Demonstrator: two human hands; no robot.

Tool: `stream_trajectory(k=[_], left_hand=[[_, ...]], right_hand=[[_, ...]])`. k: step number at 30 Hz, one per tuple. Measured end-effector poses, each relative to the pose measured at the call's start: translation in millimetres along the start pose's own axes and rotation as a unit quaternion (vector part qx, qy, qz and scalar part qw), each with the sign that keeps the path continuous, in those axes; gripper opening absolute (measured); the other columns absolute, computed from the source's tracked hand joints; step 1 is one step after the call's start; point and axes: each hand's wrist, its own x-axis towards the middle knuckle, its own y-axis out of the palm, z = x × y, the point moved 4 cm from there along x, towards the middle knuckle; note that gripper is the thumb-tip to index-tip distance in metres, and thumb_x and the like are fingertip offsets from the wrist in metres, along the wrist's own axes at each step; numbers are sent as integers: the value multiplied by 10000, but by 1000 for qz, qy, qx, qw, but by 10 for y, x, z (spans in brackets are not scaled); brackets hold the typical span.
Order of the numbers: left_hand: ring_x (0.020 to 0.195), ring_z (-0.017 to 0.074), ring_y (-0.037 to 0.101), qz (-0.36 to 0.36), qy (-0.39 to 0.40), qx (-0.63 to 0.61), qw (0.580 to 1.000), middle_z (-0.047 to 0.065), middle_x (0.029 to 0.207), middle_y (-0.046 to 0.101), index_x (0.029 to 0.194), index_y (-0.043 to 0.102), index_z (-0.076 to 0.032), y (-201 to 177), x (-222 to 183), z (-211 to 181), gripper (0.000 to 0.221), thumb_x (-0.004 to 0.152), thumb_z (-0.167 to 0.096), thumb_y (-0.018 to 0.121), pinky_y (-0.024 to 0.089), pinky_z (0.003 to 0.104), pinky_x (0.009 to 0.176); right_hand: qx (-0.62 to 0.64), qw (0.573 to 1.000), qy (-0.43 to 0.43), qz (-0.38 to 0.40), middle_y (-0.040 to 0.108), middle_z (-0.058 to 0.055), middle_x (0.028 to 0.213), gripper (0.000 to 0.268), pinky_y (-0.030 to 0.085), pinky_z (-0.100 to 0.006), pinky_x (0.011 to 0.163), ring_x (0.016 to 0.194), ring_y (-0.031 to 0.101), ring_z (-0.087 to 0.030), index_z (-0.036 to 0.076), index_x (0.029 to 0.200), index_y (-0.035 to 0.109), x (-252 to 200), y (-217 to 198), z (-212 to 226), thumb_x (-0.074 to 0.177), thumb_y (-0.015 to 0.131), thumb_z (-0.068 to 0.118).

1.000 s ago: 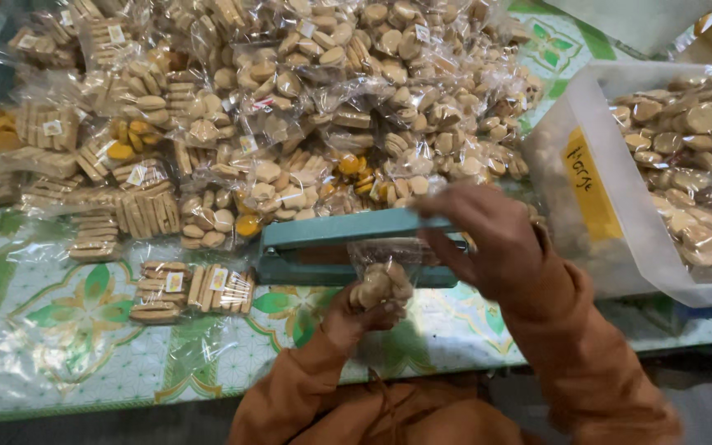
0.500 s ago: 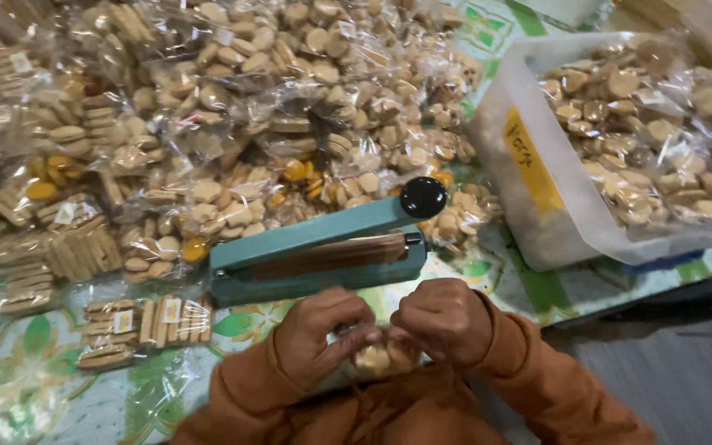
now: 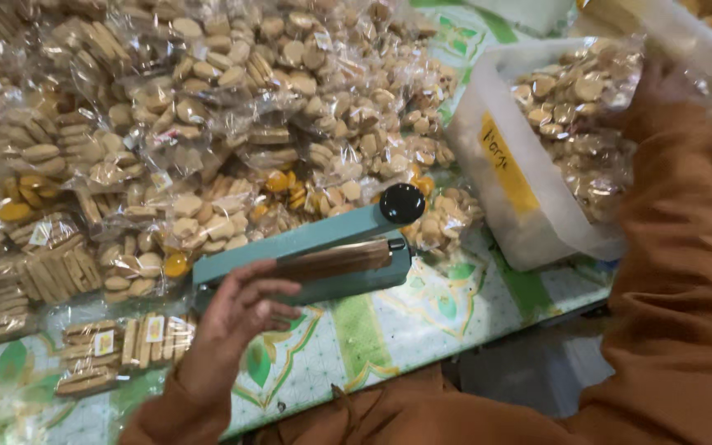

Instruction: The person seals plastic bags containing snacks using a manual heat sealer and places them into a plastic bin. The person handles the bags one at a time, pressing the sealer handle to close each bag before moving it aside.

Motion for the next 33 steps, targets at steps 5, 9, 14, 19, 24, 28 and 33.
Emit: stream_trajectory(k=[5,9,14,19,24,28,33], left_hand=[[1050,247,691,-32,17,12,999,161,1276,666,1444,440,-65,-149,-32,403,537,949,-182,611,563,374,891],[1079,230,685,-28,-2,13,1000,149,1281,665,1426,465,-63,-133,-39,528,511,950,-172,613,562,363,908],[1133,216,663,24,15,30,999,137,1288,663,1421,476,-59,284,0,555,502,961,-154,650,554,363,978],[1277,185,593,85,155,71,982,114,1394,620,1474,441,-75,778,44,312,611,950,-176,741,505,368,1056],[1046,165,651,-6,188,109,976,93,1099,688,1168,597,-43,882,129,313,437,838,-168,854,551,316,930],[927,167,688,-74,241,131,959,78,966,718,978,702,-28,633,136,525,88,934,-75,762,551,298,871],[949,141,700,-109,190,146,965,61,983,736,995,640,-20,340,36,894,71,967,-70,682,564,295,863]], right_hand=[[68,989,-41,-123,760,-80,945,165,545,-398,973,895,727,-257,73,990,750,21,258,-318,1026,713,230],[46,934,-243,-258,734,-95,955,114,573,-374,920,912,697,-216,51,964,691,-125,-195,-30,1055,657,112],[209,944,-188,-175,666,-139,979,144,532,-321,825,845,623,-185,-15,1049,607,-843,-764,773,1069,676,110],[132,939,-298,-105,668,-48,736,260,524,-328,606,645,666,-197,128,836,697,-1903,-979,2229,953,911,220],[420,835,-354,31,592,-32,737,606,470,-314,581,640,588,-159,85,939,668,-2560,-344,3174,809,680,677],[435,827,-356,13,526,-32,623,520,417,-333,492,528,521,-177,88,892,667,-2964,209,3380,690,825,540],[431,818,-333,182,661,-66,815,173,536,-318,536,614,669,-197,48,966,682,-3219,557,3363,846,785,119]])
